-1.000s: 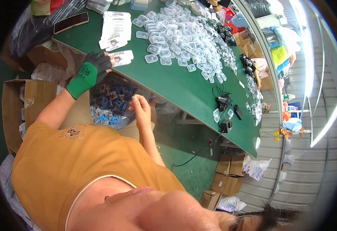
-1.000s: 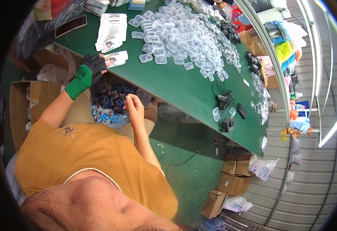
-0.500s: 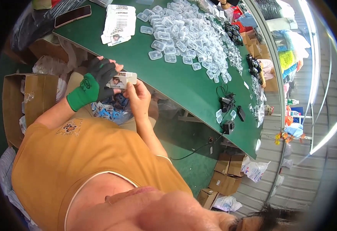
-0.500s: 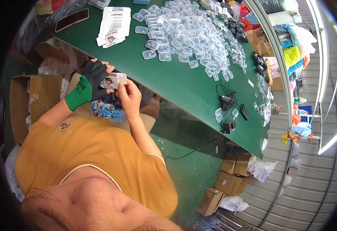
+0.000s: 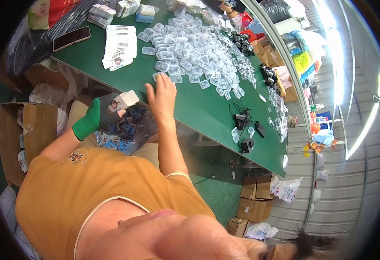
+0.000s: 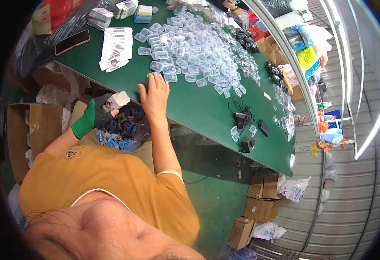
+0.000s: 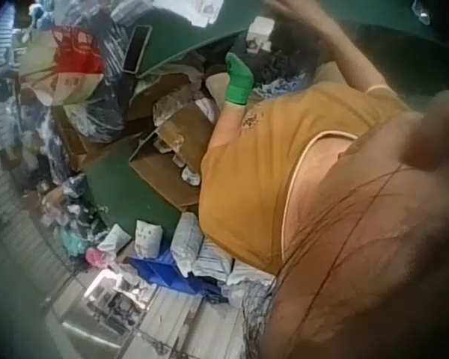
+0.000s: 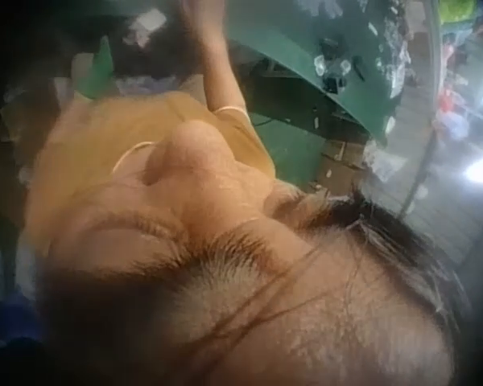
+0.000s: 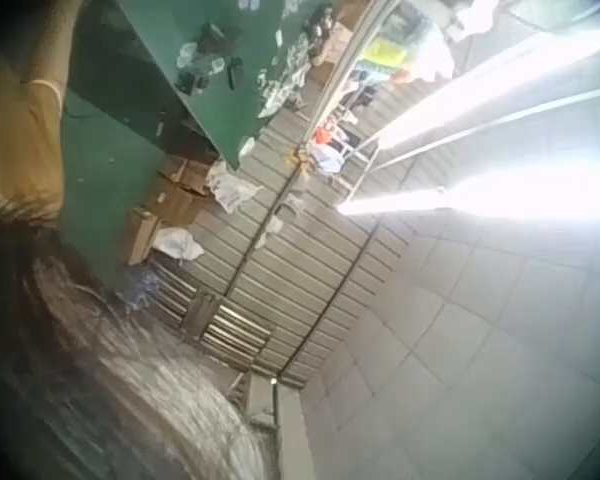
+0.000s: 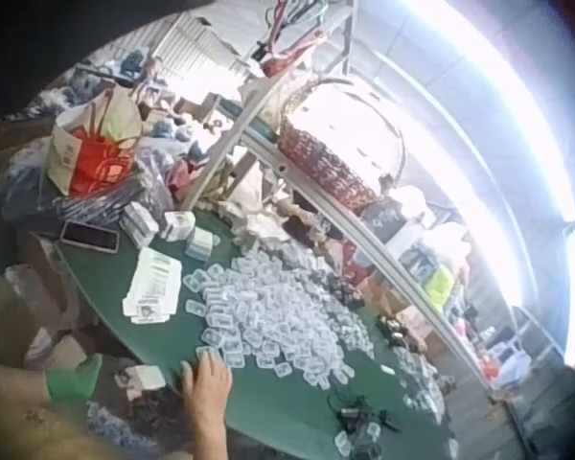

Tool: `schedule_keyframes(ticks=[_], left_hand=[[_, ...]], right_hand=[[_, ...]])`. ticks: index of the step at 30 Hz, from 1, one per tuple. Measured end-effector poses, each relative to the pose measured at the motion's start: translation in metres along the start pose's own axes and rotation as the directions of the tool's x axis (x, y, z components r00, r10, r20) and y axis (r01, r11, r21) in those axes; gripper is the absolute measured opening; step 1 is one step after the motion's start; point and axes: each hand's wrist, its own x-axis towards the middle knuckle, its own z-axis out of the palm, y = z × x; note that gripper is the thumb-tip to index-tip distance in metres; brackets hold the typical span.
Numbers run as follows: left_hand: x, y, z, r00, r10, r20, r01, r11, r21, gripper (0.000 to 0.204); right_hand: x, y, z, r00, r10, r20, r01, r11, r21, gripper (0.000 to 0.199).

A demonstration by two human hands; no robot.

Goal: Manually placing small toy components and stickers into clear plastic cases at a factory workbench.

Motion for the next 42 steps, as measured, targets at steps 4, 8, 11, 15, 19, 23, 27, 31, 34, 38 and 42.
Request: schedule_keyframes(ticks=[4, 8, 11, 15, 19, 23, 27, 31, 34, 38, 42], left_hand=[[0.007, -0.011, 0.001, 0.992, 0.121, -0.03, -0.111, 0.968, 0.227, 0.069], [0.013, -0.027, 0.001, 0.941, 0.27, -0.202, -0.21, 0.938, 0.274, 0.06], [0.016, -0.039, 0.006, 0.99, 0.089, -0.106, -0.073, 0.986, 0.148, 0.059], [0.011, -0.031, 0.022, 0.984, 0.074, -0.163, -0.05, 0.988, 0.146, 0.058], [0.01, -0.003, 0.019, 0.993, 0.115, -0.016, -0.11, 0.98, 0.167, 0.059], [0.009, 0.0, 0.037, 0.97, 0.236, -0.065, -0.23, 0.969, 0.086, 0.069], [0.008, -0.003, 0.043, 0.992, 0.124, -0.02, -0.125, 0.991, -0.048, 0.071], [0.006, -0.007, 0.038, 0.985, 0.16, -0.06, -0.162, 0.986, -0.041, 0.067], [0.009, -0.006, 0.036, 0.989, 0.147, -0.025, -0.149, 0.985, -0.083, 0.063], [0.007, -0.009, 0.032, 0.992, 0.118, 0.042, -0.109, 0.979, -0.174, 0.059], [0.006, 0.007, 0.024, 0.986, 0.164, 0.043, -0.164, 0.986, -0.003, 0.056]], right_hand=[[-0.015, -0.005, 0.022, 0.985, -0.097, 0.142, 0.134, 0.95, -0.282, 0.063], [-0.041, -0.023, 0.012, 0.975, -0.189, 0.114, 0.209, 0.956, -0.207, 0.048], [-0.043, -0.009, 0.011, 0.941, -0.338, -0.028, 0.334, 0.938, -0.097, 0.028], [-0.04, -0.011, -0.004, 0.955, 0.286, -0.076, -0.178, 0.761, 0.624, 0.021], [-0.039, -0.035, -0.017, 0.914, 0.404, 0.018, -0.222, 0.465, 0.857, 0.024], [-0.051, -0.054, -0.005, 0.983, 0.18, -0.037, -0.14, 0.862, 0.488, 0.018], [-0.062, -0.059, 0.003, 0.977, 0.161, -0.14, -0.076, 0.875, 0.478, 0.016], [-0.075, -0.053, -0.001, 0.954, 0.272, -0.129, -0.162, 0.826, 0.54, 0.021], [-0.079, -0.06, 0.008, 0.984, 0.127, -0.122, -0.062, 0.897, 0.437, 0.032], [-0.081, -0.066, 0.009, 0.997, 0.082, 0.006, -0.078, 0.923, 0.376, 0.034], [-0.08, -0.046, 0.012, 0.936, 0.347, 0.049, -0.243, 0.542, 0.804, 0.031]])
